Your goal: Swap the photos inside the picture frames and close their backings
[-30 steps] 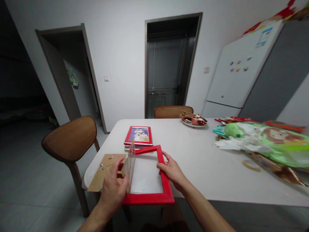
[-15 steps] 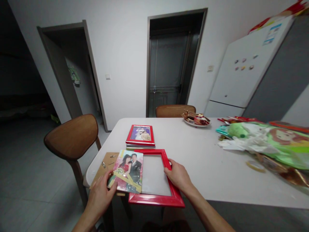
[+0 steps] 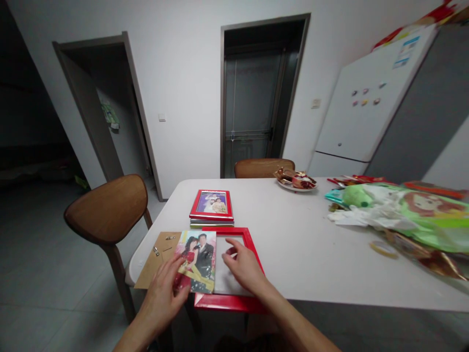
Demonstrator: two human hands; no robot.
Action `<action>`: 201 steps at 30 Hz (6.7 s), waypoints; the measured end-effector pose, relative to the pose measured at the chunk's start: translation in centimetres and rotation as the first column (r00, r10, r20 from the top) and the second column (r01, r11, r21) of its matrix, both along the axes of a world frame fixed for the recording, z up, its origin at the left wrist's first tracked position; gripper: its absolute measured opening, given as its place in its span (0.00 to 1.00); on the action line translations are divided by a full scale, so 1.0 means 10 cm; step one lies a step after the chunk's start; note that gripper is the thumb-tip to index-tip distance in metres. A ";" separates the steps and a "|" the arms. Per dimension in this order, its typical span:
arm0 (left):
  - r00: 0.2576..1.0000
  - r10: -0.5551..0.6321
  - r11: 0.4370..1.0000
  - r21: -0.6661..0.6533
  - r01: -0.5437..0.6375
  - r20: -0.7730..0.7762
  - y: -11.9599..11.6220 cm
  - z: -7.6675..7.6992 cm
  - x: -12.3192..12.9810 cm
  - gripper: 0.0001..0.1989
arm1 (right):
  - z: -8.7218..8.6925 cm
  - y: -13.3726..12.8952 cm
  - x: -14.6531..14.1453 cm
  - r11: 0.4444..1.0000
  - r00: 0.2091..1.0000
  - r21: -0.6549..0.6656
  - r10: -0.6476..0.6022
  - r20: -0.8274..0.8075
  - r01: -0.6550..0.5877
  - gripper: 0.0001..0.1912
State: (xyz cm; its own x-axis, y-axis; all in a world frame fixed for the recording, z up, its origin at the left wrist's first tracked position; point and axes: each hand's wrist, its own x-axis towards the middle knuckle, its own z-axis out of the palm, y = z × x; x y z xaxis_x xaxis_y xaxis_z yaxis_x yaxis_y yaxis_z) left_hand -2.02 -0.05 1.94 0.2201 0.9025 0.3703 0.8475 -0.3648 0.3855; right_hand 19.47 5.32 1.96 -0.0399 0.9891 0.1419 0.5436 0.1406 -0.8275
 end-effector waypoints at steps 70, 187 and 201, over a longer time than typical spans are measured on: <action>0.964 0.188 0.954 -0.198 -0.225 -0.186 0.11 -0.19 -0.69 0.30 | 0.21 -0.23 -0.92 0.908 0.799 0.180 0.223 0.559 -0.379 0.21; 0.942 -0.237 0.934 -0.211 0.288 0.237 0.07 -0.09 0.29 0.17 | 0.05 0.11 -0.38 0.848 0.617 0.174 0.208 0.759 -0.500 0.11; 0.951 -0.216 0.933 -0.241 0.268 0.220 0.04 -0.07 0.30 0.22 | -0.13 0.82 -0.28 0.995 0.865 0.097 -0.075 0.496 0.030 0.13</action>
State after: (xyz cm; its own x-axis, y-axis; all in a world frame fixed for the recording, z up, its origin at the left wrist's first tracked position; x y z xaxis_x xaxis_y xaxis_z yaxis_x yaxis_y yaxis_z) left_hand 1.00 0.37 1.25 0.3943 0.9010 0.1807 0.6494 -0.4123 0.6390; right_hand 16.67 13.52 0.62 -0.0757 0.9771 0.1989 0.8889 0.1565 -0.4305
